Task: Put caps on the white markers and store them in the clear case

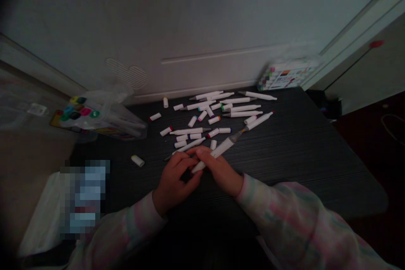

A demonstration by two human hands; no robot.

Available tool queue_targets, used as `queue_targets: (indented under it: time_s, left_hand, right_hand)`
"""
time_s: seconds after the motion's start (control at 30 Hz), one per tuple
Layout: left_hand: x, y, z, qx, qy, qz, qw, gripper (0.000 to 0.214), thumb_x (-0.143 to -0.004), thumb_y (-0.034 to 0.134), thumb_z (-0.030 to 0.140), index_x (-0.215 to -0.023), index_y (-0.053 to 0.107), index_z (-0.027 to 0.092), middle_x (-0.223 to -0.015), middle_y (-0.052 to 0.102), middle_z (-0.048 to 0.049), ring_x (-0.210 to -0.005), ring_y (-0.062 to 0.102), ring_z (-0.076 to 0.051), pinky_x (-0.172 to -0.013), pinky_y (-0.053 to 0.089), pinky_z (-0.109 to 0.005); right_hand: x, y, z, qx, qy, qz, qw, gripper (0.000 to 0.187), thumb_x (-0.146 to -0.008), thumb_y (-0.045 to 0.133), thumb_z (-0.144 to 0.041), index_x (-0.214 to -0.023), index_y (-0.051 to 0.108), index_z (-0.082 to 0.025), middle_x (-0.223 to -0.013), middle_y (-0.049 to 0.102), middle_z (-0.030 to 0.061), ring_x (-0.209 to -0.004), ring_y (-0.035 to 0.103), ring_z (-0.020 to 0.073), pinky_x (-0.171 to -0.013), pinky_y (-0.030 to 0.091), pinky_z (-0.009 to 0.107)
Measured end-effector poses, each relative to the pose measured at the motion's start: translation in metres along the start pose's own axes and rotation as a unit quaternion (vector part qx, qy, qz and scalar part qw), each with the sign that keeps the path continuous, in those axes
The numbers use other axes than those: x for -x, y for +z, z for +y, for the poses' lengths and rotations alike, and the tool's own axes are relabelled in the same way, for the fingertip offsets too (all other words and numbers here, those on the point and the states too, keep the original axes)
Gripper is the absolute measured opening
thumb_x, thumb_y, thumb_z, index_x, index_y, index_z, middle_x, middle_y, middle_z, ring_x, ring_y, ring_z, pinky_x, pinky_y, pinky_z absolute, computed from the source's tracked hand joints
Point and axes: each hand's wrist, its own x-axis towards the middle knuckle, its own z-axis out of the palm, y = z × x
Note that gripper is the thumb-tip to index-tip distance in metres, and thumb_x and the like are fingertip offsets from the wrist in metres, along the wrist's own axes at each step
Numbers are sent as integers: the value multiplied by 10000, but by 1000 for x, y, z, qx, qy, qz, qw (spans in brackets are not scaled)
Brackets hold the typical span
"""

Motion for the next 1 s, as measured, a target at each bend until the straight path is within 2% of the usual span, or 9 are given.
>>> queue_targets:
  time_s: [0.23,0.47,0.77,1.0]
  left_hand:
    - [0,0,0,2,3,-2,1000,116,-724,548,191,-837,561,166,-781,529,-41,-735,518,-139,-648,462,-268]
    - [0,0,0,4,1,-7,1000,125,-720,551,179,-841,564,150,-777,524,-43,-739,522,-139,-649,463,-262]
    - [0,0,-1,-2,6,-6,1000,122,-724,551,179,-844,552,154,-777,516,-41,-742,510,-139,-648,455,-262]
    - [0,1,-2,7,10,-6,1000,122,-729,549,175,-849,546,151,-786,514,-41,-749,502,-135,-657,449,-257]
  right_hand:
    - [0,2,-2,-21,19,1,1000,300,-801,454,-418,-909,588,-172,-779,580,3,-694,537,114,-688,432,259]
    - [0,3,-5,-10,15,5,1000,264,-795,473,-387,-909,577,-174,-810,572,3,-743,527,118,-731,413,260]
    - [0,4,-6,8,12,0,1000,233,-810,442,-368,-846,568,-175,-748,551,-6,-690,521,113,-684,427,256]
    - [0,5,-10,32,8,2,999,215,-785,469,-353,-845,563,-169,-778,557,2,-712,526,120,-690,431,259]
